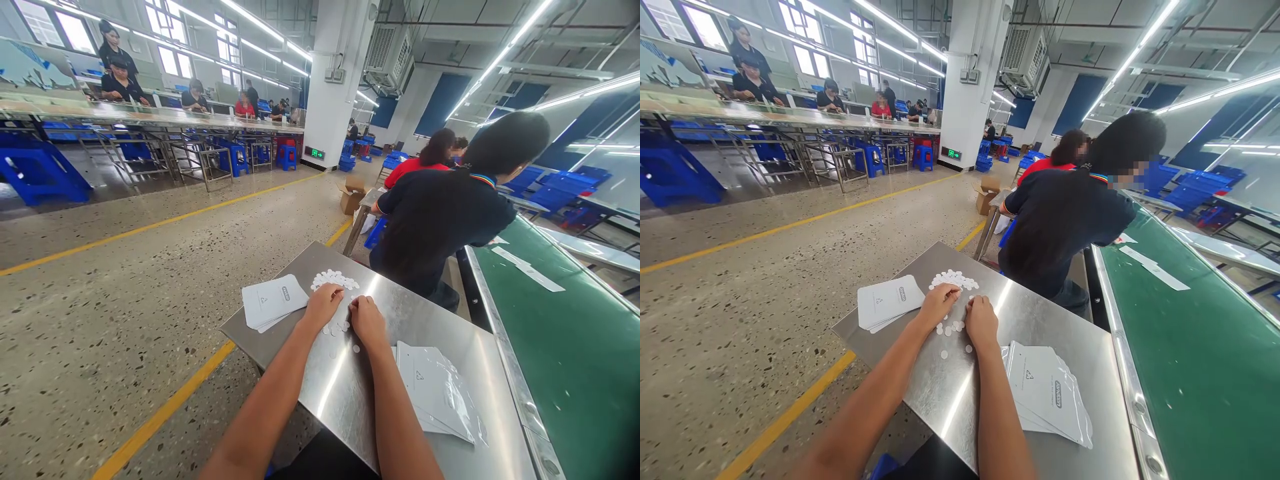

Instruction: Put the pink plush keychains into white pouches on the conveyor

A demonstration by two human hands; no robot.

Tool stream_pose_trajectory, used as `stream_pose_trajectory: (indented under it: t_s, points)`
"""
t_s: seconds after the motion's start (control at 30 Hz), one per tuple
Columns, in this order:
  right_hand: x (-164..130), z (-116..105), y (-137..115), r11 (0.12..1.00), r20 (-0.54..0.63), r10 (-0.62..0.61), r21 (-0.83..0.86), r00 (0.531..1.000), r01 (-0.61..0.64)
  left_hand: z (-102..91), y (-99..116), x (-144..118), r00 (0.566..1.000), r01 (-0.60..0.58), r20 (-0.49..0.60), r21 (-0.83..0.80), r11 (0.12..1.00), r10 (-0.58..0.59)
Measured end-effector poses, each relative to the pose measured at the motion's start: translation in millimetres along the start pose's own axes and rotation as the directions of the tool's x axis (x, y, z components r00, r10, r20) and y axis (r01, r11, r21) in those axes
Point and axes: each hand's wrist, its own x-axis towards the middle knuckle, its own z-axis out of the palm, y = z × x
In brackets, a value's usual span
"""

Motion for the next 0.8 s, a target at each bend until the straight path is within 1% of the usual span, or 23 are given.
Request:
stream_pose_trajectory:
  t_s: [0.17,0.27,0.37,0.57,0.7,0.8]
  points:
    - [-1.0,-2.5,4.6,0.998,-0.002,0.004,0.064,1.000,-0.004,1.2,-0.4,0.4,0.999,-0.018,0.041,-0.017,1.000,0.019]
    - [-2.0,-4.2,5.8,0.996,-0.016,0.023,0.085,1.000,-0.022,0.5,-0.9,0.5,0.999,-0.020,0.034,-0.019,1.000,0.021]
    - [-2.3,-2.6,2.9,0.997,-0.035,0.025,0.067,0.999,-0.023,0.2,-1.1,0.4,1.000,-0.014,0.026,-0.017,1.000,0.014]
    - [-1.0,3.7,3.2,0.997,-0.031,-0.014,0.082,0.999,0.016,1.2,0.5,0.5,0.999,-0.006,0.037,-0.029,1.000,0.007]
    - [-0.7,4.1,7.9,0.988,-0.023,-0.050,0.147,0.998,0.053,0.3,3.8,-0.1,0.996,-0.023,0.081,-0.061,0.998,0.028]
    - [-0.8,2.7,6.9,0.972,-0.022,-0.082,0.218,0.996,0.085,-1.0,6.2,-1.0,0.994,-0.024,0.104,-0.091,0.996,0.033]
